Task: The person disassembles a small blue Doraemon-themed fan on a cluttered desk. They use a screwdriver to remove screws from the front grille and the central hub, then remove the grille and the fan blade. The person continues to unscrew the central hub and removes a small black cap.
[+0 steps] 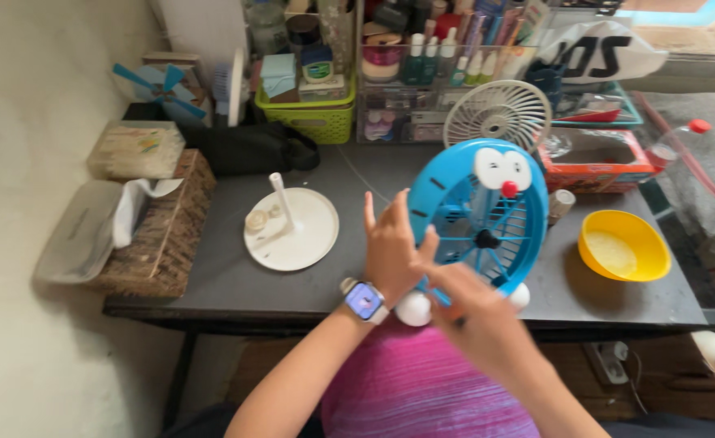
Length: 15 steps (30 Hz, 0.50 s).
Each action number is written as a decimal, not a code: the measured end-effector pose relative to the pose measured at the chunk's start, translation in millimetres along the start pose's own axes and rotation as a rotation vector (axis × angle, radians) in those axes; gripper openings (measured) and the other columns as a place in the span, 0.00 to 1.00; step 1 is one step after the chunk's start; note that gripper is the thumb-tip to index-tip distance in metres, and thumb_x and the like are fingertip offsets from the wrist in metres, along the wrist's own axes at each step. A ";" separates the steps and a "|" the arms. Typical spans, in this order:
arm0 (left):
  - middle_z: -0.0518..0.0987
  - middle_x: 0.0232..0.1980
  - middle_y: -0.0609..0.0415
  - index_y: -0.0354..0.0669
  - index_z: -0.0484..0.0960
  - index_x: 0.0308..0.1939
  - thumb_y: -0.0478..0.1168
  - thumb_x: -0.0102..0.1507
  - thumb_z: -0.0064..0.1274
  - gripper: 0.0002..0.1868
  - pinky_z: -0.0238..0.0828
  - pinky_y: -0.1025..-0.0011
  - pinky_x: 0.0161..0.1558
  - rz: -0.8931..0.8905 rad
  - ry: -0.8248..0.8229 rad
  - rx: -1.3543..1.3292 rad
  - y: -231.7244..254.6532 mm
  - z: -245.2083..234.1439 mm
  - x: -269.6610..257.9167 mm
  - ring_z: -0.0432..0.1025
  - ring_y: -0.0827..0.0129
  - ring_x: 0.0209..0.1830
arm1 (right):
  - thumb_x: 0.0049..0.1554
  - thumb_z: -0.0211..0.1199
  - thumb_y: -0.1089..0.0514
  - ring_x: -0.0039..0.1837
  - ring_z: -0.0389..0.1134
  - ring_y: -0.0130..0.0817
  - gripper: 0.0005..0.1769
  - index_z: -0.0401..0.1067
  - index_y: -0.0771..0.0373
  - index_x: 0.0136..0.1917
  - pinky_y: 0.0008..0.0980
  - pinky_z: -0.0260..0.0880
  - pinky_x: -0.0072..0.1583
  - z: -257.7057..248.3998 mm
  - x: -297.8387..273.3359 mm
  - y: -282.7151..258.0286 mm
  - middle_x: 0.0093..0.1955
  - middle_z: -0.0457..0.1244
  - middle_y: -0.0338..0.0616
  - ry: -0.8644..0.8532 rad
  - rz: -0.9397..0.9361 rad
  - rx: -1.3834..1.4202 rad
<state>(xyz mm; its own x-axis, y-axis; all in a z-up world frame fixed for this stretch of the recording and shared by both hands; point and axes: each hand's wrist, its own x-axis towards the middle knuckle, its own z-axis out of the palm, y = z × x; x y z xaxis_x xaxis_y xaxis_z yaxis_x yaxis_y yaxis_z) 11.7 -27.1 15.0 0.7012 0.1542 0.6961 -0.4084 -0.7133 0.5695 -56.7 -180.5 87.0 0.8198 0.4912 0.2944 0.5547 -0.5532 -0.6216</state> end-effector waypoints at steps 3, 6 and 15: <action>0.79 0.54 0.31 0.26 0.67 0.66 0.42 0.62 0.54 0.33 0.55 0.47 0.71 -0.007 0.001 -0.086 -12.5 -3.1 -2.1 0.75 0.41 0.56 | 0.51 0.64 0.68 0.37 0.69 0.24 0.21 0.77 0.58 0.59 0.25 0.70 0.41 -28.9 -2.4 35.3 0.41 0.70 0.36 0.328 0.109 -0.024; 0.78 0.54 0.27 0.26 0.66 0.66 0.42 0.61 0.56 0.34 0.68 0.50 0.58 -0.053 0.007 -0.112 -23.9 -5.4 -4.0 0.74 0.36 0.54 | 0.57 0.67 0.67 0.41 0.65 0.23 0.17 0.77 0.60 0.60 0.25 0.66 0.46 -60.7 -11.1 66.8 0.41 0.67 0.40 0.561 0.220 -0.069; 0.82 0.48 0.33 0.32 0.68 0.67 0.39 0.60 0.55 0.31 0.75 0.54 0.48 -0.179 -0.057 -0.242 -40.3 -18.4 -3.7 0.78 0.40 0.47 | 0.50 0.54 0.65 0.50 0.66 0.30 0.21 0.76 0.72 0.55 0.24 0.66 0.54 -91.5 -46.6 79.8 0.54 0.68 0.52 0.913 -0.075 0.512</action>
